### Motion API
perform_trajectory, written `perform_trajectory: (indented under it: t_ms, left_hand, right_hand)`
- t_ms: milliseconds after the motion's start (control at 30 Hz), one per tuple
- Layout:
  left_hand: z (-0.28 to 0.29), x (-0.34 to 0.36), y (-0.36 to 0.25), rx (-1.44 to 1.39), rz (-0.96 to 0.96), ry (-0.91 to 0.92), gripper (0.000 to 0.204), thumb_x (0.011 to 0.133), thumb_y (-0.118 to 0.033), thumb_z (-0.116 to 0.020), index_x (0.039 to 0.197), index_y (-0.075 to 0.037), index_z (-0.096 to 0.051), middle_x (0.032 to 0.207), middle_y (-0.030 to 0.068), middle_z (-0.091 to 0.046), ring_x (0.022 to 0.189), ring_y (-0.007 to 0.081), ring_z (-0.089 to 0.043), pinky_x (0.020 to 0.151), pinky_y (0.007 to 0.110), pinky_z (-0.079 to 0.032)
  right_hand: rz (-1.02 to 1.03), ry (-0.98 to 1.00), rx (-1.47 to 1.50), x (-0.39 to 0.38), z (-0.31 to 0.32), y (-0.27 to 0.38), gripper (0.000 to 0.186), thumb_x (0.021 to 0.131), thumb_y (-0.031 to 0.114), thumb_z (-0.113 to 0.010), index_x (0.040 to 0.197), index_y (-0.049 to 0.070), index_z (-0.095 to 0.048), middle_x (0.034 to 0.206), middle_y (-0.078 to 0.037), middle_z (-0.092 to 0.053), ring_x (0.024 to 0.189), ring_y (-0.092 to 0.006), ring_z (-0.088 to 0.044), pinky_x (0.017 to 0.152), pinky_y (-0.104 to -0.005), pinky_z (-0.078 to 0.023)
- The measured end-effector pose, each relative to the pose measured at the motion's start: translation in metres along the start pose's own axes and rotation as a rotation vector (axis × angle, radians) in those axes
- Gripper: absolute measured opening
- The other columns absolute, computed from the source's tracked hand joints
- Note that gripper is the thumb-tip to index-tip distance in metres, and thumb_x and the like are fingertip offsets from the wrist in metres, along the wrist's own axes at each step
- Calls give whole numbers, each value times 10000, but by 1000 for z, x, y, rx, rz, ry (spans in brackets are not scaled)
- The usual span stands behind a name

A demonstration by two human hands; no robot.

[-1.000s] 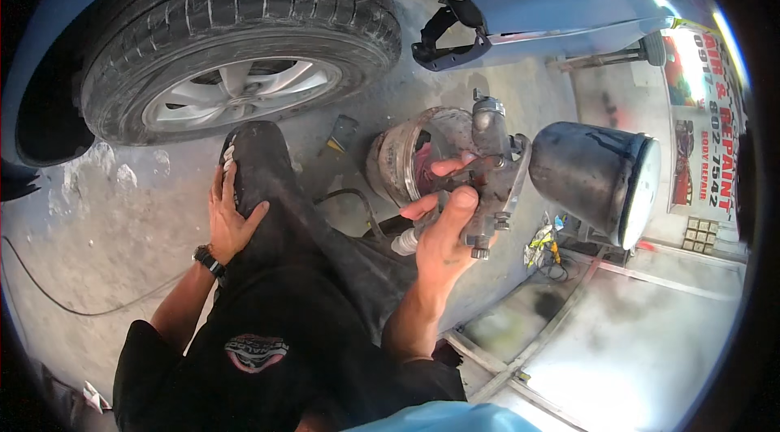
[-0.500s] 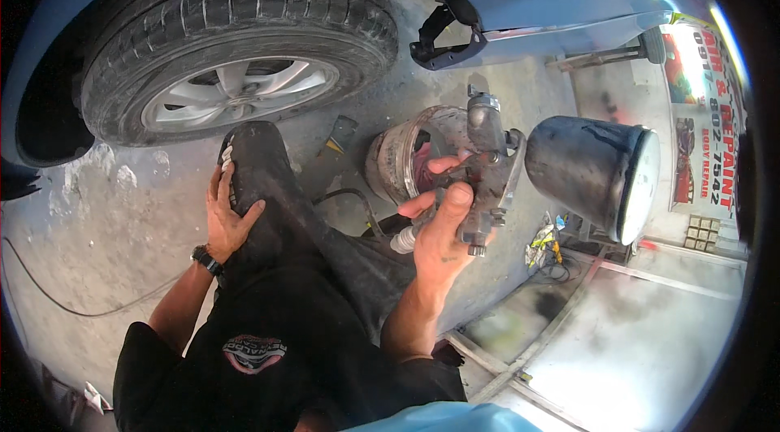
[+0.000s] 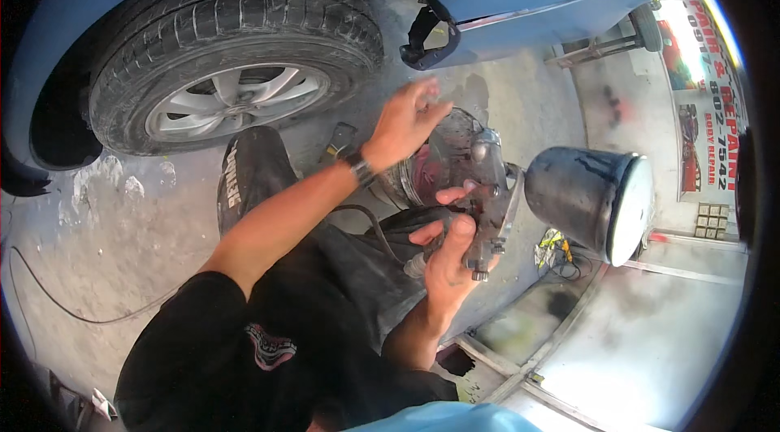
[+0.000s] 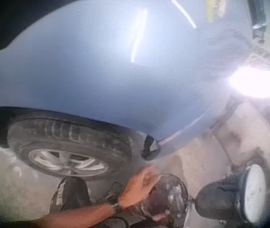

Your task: The person touches the blue car body, handles a spray gun and its hose, and wipes the area near the tire by hand.

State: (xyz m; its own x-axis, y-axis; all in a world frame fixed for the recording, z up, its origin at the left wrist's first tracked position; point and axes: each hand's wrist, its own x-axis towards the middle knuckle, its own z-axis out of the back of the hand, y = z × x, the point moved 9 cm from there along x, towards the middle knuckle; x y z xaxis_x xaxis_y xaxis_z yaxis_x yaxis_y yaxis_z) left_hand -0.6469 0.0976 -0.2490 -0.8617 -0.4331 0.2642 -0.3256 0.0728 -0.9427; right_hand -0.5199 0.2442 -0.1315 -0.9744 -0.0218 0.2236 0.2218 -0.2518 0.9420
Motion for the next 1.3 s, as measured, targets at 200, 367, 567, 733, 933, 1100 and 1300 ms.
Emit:
perform_trajectory:
  t_ms: [200, 367, 567, 733, 933, 1100, 1300]
  left_hand:
    - [14, 64, -11, -30, -43, -163, 609, 820, -262, -865, 1237, 37, -535, 1077, 100, -628, 873, 122, -642, 757, 270, -553]
    - [22, 83, -5, -57, -183, -245, 664, 768, -378, -892, 1176, 37, -572, 983, 96, -649, 783, 139, -638, 687, 289, -552]
    - [26, 90, -8, 105, -219, -245, 605, 789, -346, -878, 1148, 36, -574, 931, 101, -659, 751, 141, -648, 682, 286, -552]
    - [29, 75, -4, 210, -148, -217, 535, 812, -288, -856, 1163, 11, -585, 911, 105, -673, 723, 166, -666, 667, 313, -554]
    - [71, -17, 41, 262, -60, -73, 250, 917, -189, -754, 1082, -24, -663, 906, 58, -709, 760, 119, -672, 689, 287, -552]
    - [155, -113, 77, 363, 284, -102, 158, 918, -171, -745, 965, -27, -702, 850, 98, -729, 764, 152, -706, 689, 289, -552]
    - [79, -56, 35, 99, 46, -78, 136, 943, -133, -713, 1004, -12, -709, 886, 80, -746, 788, 111, -701, 702, 266, -555]
  right_hand:
    - [30, 20, 7, -5, 24, -5, 605, 996, 433, -580, 1327, -62, -469, 1048, -158, -664, 472, -206, -597, 433, -280, -446]
    - [11, 0, 39, -7, 30, -9, 615, 987, 445, -592, 1316, -62, -478, 1042, -172, -660, 474, -211, -598, 434, -284, -456]
    - [-70, 30, 98, -7, 26, -13, 506, 977, 302, -598, 1324, -60, -527, 1034, -146, -678, 561, -159, -635, 485, -271, -485]
    - [-65, 56, 29, -4, 13, -12, 604, 984, 449, -600, 1304, -52, -494, 1027, -164, -664, 476, -196, -593, 441, -280, -458]
    - [-92, 88, 10, 4, -10, -10, 452, 982, 297, -604, 1274, -38, -523, 1039, -115, -678, 515, -154, -604, 477, -263, -462]
    - [-65, 118, 55, 12, -23, -2, 258, 956, 110, -636, 1180, -2, -571, 1046, -64, -690, 584, -119, -633, 521, -248, -488]
    - [-90, 65, 82, 9, -16, -16, 326, 971, 235, -657, 1179, -1, -572, 1034, -53, -693, 568, -126, -635, 513, -255, -489]
